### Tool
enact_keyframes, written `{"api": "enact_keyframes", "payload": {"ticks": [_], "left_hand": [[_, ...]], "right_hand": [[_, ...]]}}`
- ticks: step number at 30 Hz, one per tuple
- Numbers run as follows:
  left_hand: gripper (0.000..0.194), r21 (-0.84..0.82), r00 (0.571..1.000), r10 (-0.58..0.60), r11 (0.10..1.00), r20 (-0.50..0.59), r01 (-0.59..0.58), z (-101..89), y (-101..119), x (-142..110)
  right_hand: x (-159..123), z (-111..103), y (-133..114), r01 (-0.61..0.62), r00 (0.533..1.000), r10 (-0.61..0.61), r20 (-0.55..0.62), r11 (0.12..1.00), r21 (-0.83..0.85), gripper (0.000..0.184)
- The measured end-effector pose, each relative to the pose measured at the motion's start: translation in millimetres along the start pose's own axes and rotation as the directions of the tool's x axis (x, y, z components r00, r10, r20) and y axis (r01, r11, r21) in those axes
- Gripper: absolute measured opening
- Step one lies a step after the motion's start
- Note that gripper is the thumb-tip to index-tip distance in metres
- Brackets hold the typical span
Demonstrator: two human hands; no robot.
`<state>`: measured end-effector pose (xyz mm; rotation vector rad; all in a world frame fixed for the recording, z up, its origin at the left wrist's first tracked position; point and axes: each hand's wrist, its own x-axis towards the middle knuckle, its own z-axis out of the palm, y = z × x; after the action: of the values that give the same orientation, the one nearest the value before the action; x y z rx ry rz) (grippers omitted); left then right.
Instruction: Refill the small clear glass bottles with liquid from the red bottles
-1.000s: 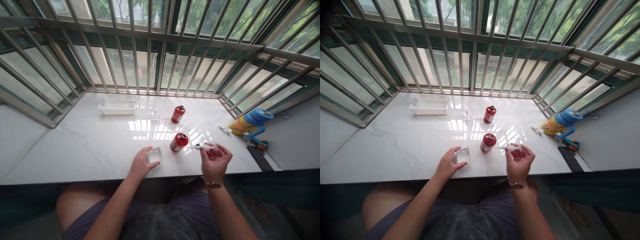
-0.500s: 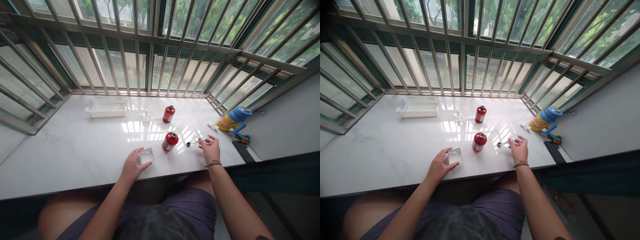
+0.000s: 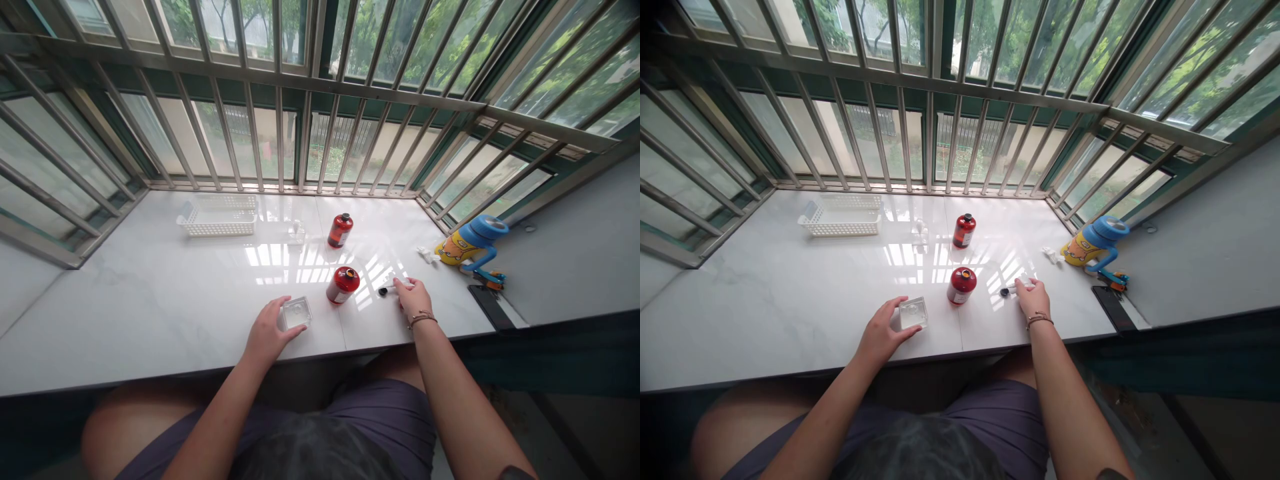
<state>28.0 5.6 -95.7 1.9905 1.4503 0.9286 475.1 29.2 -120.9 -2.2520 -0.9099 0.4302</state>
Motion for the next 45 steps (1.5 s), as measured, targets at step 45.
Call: {"api": "enact_keyframes", "payload": {"ticks": [45], "left_hand": [[0.079,-0.045,0.974,-0.164,0.984,0.156,0.173,-16.0,9.3,-8.4]], "right_hand": [[-128.0,52.3,-99.5,0.336,0.823,-0.481,0.301,0.841,0.424,0.093]]}}
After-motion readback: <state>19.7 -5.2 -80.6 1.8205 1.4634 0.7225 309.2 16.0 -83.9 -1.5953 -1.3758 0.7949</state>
